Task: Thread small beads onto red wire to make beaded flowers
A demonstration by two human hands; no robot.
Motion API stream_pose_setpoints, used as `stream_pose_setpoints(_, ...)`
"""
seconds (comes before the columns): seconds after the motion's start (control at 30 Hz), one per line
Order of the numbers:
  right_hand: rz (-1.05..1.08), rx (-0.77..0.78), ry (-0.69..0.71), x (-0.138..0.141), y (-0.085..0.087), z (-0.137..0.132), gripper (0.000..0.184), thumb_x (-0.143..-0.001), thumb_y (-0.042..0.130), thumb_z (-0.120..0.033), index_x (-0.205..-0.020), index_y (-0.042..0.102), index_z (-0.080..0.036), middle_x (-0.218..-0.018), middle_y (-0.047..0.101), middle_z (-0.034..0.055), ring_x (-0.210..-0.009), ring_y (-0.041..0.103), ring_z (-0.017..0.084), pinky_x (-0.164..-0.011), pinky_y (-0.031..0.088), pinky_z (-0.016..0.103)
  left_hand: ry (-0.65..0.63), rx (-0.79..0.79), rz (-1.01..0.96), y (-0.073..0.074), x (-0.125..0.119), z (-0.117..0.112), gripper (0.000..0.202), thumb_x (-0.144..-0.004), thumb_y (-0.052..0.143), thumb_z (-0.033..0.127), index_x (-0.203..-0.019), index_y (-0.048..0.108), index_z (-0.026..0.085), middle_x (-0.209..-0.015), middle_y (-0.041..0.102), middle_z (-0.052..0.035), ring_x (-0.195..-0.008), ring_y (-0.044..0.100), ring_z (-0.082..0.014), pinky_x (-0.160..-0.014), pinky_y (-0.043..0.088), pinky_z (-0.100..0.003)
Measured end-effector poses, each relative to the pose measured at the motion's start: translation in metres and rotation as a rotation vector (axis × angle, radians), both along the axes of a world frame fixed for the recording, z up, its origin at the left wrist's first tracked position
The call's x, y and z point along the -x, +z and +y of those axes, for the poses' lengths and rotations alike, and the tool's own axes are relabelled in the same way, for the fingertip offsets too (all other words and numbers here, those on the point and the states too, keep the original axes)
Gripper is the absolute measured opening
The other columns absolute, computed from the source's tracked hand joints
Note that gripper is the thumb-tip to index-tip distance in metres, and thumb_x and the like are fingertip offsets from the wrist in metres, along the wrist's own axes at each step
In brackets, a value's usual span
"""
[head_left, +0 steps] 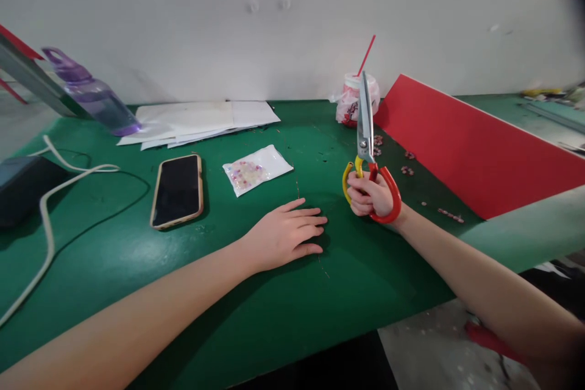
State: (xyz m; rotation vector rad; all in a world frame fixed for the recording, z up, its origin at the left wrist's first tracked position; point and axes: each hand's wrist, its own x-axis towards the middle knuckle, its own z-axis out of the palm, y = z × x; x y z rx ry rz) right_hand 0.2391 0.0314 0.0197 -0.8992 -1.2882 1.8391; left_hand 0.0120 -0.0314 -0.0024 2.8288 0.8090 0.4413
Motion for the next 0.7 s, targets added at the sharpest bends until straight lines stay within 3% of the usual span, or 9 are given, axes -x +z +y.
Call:
stream_pose_setpoints(0.23,0.147,-0.006,0.021,0.017,0.024,-0.023,0.030,-0.084,0.049,-0.028,-0.059,0.032,-0.021,-0.037,0.025,-0.0113,-0.027,0.018,0.004,-0.032,0.022,0.019,0.032,-0.032,-0.047,-0.004,0.002,0.000,0.039,-0.090,0.042,0.050,-0.105,0.060,0.019,-0.130,0.056,-0.0036,-0.125,0.046,-0.0196,-0.113,0.022,-0.042)
stream_pose_setpoints(0.5,0.119,0.030,0.101,0.050,0.012,-0.024,0.030,-0.084,0.053,-0.028,-0.062,0.034,-0.021,-0.039,0.026,-0.0123,-0.028,0.019,0.003,-0.031,0.017,0.018,0.141,-0.035,0.003,-0.001,0.017,-0.011,0.037,-0.090,0.044,0.048,-0.107,0.059,0.019,-0.131,0.055,-0.0040,-0.127,0.044,-0.0225,-0.112,0.022,-0.046)
stream_pose_setpoints(0.7,0.148,0.049,0.121,0.066,0.015,-0.018,0.042,-0.087,0.049,-0.033,-0.053,0.027,-0.020,-0.035,0.023,-0.0110,-0.026,0.018,0.002,-0.030,0.017,0.018,0.170,0.038,-0.008,-0.002,0.030,-0.017,0.036,-0.090,0.045,0.047,-0.108,0.058,0.019,-0.134,0.052,-0.0029,-0.129,0.042,-0.0191,-0.111,0.028,-0.042)
